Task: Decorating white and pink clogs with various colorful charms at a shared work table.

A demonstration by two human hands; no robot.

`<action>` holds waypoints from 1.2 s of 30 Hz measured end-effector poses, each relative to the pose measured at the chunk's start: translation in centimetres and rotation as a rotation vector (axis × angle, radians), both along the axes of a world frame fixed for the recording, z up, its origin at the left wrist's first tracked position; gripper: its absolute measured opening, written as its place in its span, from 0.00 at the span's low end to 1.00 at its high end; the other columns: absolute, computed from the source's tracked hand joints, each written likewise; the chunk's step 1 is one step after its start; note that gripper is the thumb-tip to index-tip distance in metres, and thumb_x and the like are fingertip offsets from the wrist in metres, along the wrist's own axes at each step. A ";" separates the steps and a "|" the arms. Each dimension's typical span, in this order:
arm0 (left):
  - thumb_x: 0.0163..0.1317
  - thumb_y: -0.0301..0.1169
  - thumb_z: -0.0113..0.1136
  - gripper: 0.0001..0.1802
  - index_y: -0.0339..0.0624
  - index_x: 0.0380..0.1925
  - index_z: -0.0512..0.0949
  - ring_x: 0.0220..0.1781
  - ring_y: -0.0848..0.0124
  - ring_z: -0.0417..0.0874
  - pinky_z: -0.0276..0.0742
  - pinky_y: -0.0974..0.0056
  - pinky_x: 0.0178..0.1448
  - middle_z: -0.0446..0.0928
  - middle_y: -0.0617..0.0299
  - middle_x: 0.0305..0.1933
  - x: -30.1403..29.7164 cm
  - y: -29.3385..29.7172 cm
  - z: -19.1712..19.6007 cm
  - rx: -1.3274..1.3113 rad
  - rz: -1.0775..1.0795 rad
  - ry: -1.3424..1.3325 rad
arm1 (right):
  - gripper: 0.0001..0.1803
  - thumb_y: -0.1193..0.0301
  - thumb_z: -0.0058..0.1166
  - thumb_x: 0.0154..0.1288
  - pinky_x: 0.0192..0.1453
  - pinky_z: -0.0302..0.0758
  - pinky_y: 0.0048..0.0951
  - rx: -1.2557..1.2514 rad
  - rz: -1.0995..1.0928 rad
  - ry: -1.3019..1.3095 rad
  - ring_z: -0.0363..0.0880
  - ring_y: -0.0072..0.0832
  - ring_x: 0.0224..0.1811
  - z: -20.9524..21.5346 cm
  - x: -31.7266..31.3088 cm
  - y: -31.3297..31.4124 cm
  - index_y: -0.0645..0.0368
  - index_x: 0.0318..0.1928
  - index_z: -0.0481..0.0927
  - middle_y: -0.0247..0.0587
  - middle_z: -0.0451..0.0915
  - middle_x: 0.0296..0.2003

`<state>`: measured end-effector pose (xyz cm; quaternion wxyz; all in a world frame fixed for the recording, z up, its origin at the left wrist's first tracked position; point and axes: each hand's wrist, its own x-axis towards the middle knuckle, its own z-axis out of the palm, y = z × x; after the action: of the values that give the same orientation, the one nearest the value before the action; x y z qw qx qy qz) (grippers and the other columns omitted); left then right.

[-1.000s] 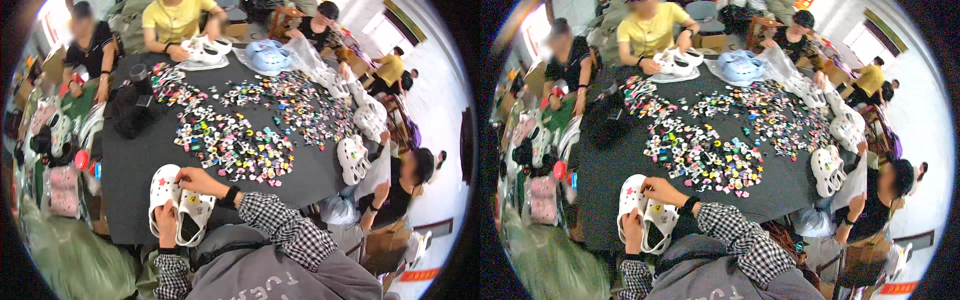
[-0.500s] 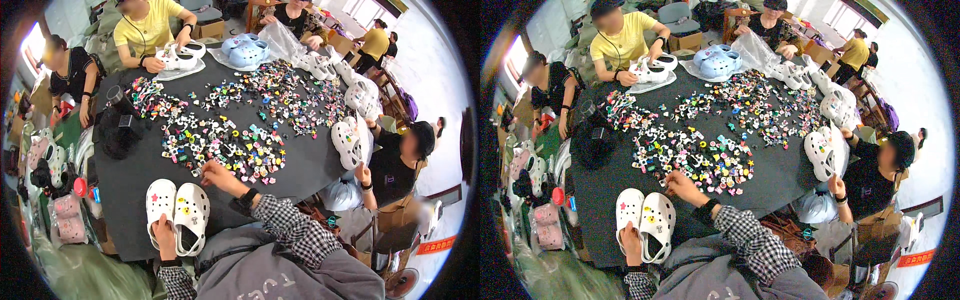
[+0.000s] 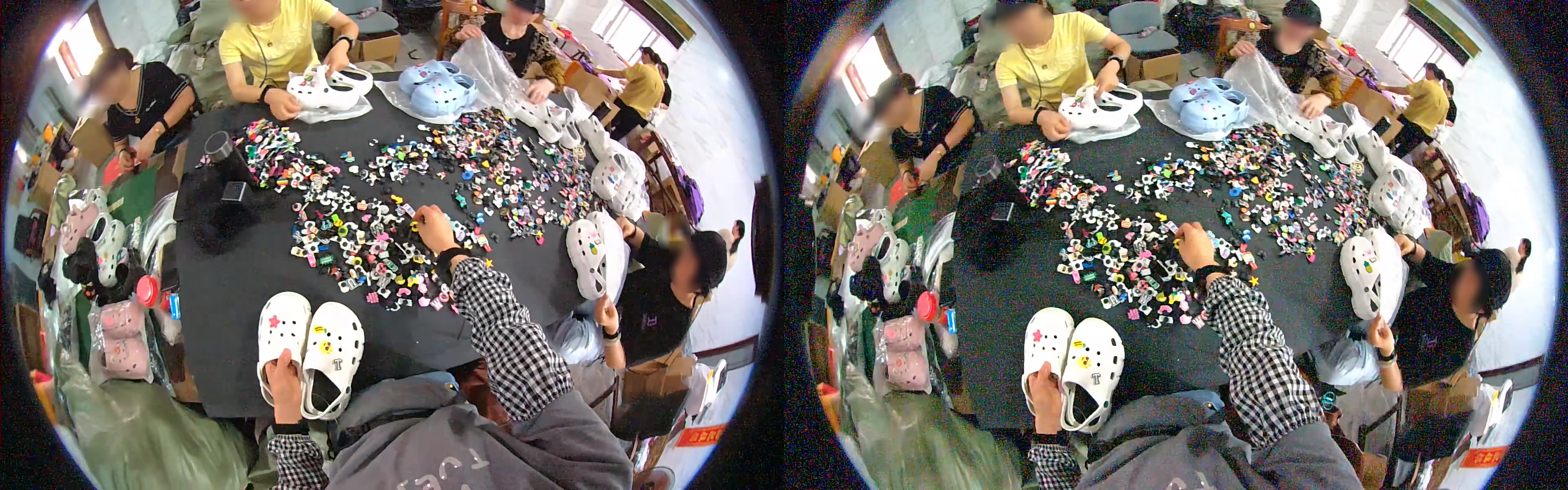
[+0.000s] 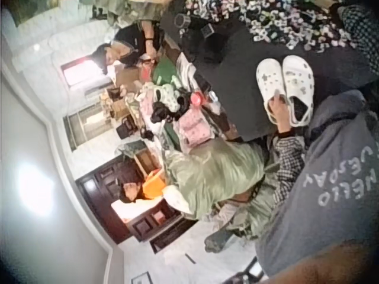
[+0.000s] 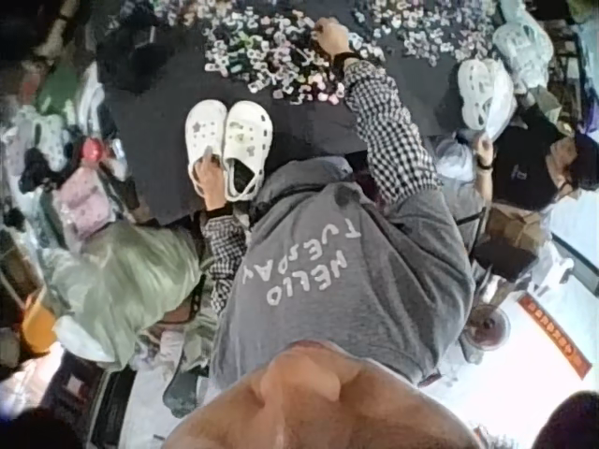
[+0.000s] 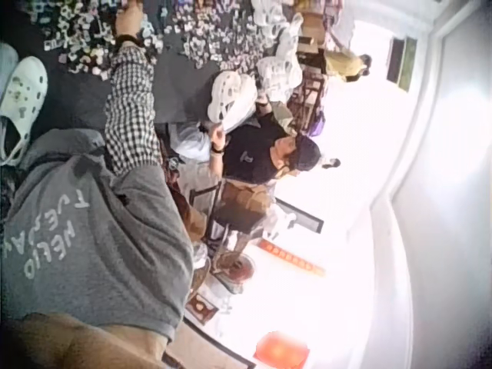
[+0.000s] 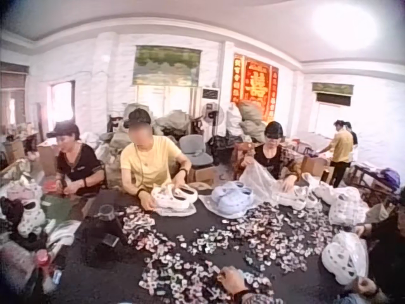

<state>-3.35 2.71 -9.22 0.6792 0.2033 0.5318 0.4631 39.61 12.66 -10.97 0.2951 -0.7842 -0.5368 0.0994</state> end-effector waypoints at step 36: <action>0.60 0.24 0.55 0.22 0.32 0.54 0.67 0.53 0.71 0.74 0.67 0.67 0.57 0.73 0.60 0.53 0.2 0.5 0.3 0.056 0.005 -0.166 | 0.11 0.67 0.55 0.55 0.39 0.74 0.34 -0.137 0.009 0.228 0.80 0.38 0.34 -1.1 1.6 1.0 0.60 0.37 0.82 0.46 0.82 0.33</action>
<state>-3.19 3.25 -8.97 0.7138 0.1818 0.4610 0.4948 41.22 13.64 -12.07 0.2994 -0.7838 -0.4952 0.2254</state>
